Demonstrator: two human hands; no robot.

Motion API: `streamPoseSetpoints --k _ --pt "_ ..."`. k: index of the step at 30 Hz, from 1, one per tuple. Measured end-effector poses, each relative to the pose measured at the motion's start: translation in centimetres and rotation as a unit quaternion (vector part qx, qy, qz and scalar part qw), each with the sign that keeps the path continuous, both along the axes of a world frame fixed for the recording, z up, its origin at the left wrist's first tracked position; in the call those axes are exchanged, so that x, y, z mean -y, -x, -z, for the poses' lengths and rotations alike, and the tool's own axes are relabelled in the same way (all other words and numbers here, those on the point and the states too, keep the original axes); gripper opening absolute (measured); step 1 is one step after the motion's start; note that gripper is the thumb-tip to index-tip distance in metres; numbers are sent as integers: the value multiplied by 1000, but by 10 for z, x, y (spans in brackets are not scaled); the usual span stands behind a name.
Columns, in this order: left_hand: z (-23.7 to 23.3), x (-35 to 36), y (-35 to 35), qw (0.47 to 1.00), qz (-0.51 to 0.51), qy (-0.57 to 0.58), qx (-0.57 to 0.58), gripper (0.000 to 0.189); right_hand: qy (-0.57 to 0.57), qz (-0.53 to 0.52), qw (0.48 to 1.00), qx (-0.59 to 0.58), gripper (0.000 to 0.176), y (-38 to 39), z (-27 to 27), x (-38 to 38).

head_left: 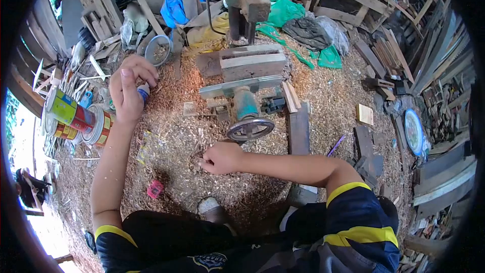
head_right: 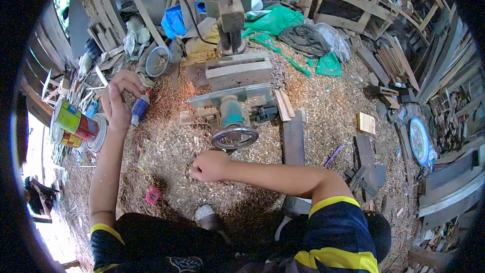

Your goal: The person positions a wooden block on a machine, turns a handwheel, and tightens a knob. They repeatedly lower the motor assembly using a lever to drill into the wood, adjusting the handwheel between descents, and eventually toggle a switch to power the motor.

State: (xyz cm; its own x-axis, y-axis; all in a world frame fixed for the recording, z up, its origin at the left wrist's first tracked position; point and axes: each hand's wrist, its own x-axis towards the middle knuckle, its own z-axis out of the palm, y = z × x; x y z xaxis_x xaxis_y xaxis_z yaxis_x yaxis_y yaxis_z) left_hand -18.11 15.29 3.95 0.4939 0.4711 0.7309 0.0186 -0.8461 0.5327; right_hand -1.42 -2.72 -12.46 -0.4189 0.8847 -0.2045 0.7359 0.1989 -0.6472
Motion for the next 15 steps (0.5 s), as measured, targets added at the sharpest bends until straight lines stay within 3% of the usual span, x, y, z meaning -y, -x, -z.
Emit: streamPoseSetpoints --k 3,6,8,9,10,12,13,15 --pt "5 8 -7 1000 21 -12 -14 68 -28 -12 999 -25 44 -9 -8 16" --pt "7 6 -14 991 33 -107 -69 65 -45 35 995 -79 46 -31 -15 18" --pt "21 3 -18 995 38 -62 -71 63 -112 -27 971 -208 50 -47 3 25" --pt "25 0 -22 995 41 -62 -73 63 -118 -64 977 -165 34 -51 1 25" --pt "29 -3 -27 996 41 -43 -66 63 -119 -62 977 -168 34 -53 0 28" --pt "34 -9 -34 997 37 -22 -57 63 -381 -167 905 -90 26 -58 -7 40" --pt "37 -11 -39 997 40 -18 -64 61 -337 -173 926 10 17 -62 -12 50" --pt "41 -12 -48 996 43 -19 -79 56 -333 -167 928 25 16 -65 -20 56"
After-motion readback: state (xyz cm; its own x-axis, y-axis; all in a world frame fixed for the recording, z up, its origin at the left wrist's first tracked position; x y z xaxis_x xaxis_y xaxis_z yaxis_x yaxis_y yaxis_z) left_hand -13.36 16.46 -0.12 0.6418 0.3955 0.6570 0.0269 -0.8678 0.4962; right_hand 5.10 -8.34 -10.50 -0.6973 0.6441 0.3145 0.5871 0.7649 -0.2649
